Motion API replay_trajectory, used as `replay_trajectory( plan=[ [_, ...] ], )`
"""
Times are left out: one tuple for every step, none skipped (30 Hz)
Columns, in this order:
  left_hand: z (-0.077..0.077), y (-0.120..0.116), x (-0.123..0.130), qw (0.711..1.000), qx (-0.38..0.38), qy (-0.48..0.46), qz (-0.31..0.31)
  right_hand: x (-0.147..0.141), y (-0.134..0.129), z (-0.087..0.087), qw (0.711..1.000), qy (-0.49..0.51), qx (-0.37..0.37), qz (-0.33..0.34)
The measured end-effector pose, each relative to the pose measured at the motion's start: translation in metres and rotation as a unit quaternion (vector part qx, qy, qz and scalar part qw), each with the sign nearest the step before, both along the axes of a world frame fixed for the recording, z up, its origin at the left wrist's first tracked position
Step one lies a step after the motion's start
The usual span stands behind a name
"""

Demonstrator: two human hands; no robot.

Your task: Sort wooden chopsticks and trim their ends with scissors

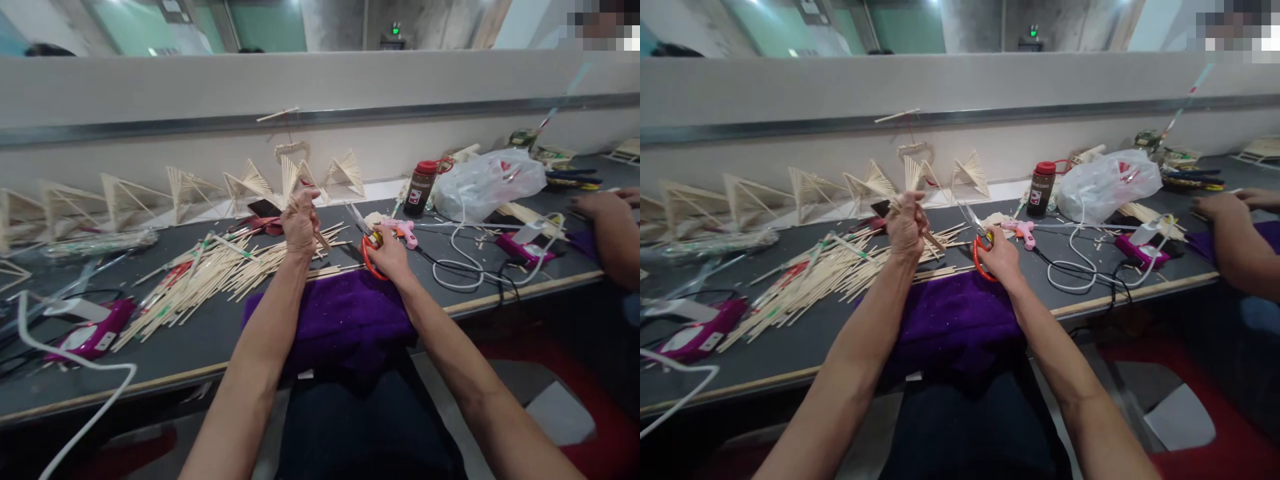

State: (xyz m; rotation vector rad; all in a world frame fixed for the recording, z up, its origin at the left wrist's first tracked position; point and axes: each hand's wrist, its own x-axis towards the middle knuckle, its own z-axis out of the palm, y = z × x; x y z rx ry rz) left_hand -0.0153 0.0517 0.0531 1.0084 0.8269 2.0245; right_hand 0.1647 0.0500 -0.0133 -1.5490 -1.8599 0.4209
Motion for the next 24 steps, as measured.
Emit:
replay_trajectory(
  plan=[
    [-0.006,0.004,0.007,1.0,0.003,0.018,-0.001,0.001,0.001,-0.001,1.0,0.016,0.004,0.001],
    [-0.013,0.007,0.013,0.999,0.003,0.035,-0.002,0.001,0.002,-0.002,1.0,0.026,0.007,0.005],
    [-0.021,0.01,0.017,0.998,-0.005,0.059,-0.008,0.001,0.003,-0.003,0.999,0.031,0.007,0.011],
    [-0.028,0.011,0.02,0.996,-0.017,0.087,-0.021,0.001,0.003,-0.004,0.999,0.032,0.006,0.016],
    [-0.035,0.012,0.021,0.992,-0.03,0.116,-0.042,0.0,0.003,-0.005,0.999,0.03,0.003,0.019],
    [-0.04,0.013,0.021,0.987,-0.042,0.139,-0.062,0.0,0.003,-0.006,0.999,0.028,0.002,0.022],
    [-0.045,0.013,0.021,0.983,-0.05,0.156,-0.079,-0.001,0.003,-0.006,0.999,0.026,0.0,0.024],
    [-0.047,0.013,0.021,0.981,-0.054,0.163,-0.091,-0.001,0.003,-0.005,0.999,0.024,-0.002,0.024],
    [-0.048,0.014,0.02,0.981,-0.056,0.163,-0.095,-0.001,0.003,-0.005,1.0,0.021,-0.005,0.023],
    [-0.048,0.015,0.018,0.982,-0.057,0.157,-0.093,-0.002,0.002,-0.004,1.0,0.014,-0.01,0.021],
    [-0.047,0.016,0.016,0.984,-0.061,0.145,-0.086,-0.002,0.002,-0.003,1.0,0.005,-0.014,0.019],
    [-0.045,0.017,0.013,0.987,-0.068,0.127,-0.075,-0.002,0.001,-0.002,1.0,-0.007,-0.015,0.019],
    [-0.042,0.018,0.009,0.99,-0.076,0.1,-0.064,-0.002,0.0,-0.002,0.999,-0.022,-0.011,0.024],
    [-0.037,0.019,0.003,0.993,-0.084,0.065,-0.055,-0.003,-0.002,-0.002,0.999,-0.037,0.0,0.035],
    [-0.032,0.018,-0.004,0.995,-0.09,0.023,-0.047,-0.004,-0.003,-0.002,0.997,-0.053,0.015,0.054],
    [-0.026,0.015,-0.013,0.995,-0.087,-0.022,-0.046,-0.005,-0.006,-0.002,0.994,-0.068,0.031,0.078],
    [-0.019,0.012,-0.022,0.994,-0.079,-0.063,-0.052,-0.007,-0.008,-0.003,0.99,-0.083,0.044,0.107],
    [-0.012,0.006,-0.031,0.992,-0.065,-0.096,-0.052,-0.009,-0.011,-0.003,0.985,-0.097,0.051,0.136],
    [-0.005,0.0,-0.04,0.99,-0.052,-0.121,-0.052,-0.01,-0.014,-0.003,0.979,-0.108,0.053,0.163],
    [0.001,-0.007,-0.048,0.988,-0.043,-0.137,-0.051,-0.012,-0.016,-0.002,0.974,-0.115,0.051,0.186],
    [0.005,-0.015,-0.055,0.986,-0.04,-0.15,-0.053,-0.014,-0.019,-0.002,0.97,-0.12,0.047,0.205],
    [0.008,-0.022,-0.061,0.984,-0.039,-0.161,-0.057,-0.015,-0.021,0.0,0.967,-0.122,0.042,0.219],
    [0.009,-0.028,-0.067,0.982,-0.041,-0.172,-0.064,-0.016,-0.023,0.001,0.964,-0.124,0.035,0.231],
    [0.009,-0.034,-0.072,0.979,-0.042,-0.184,-0.073,-0.016,-0.024,0.002,0.962,-0.126,0.03,0.242]
  ],
)
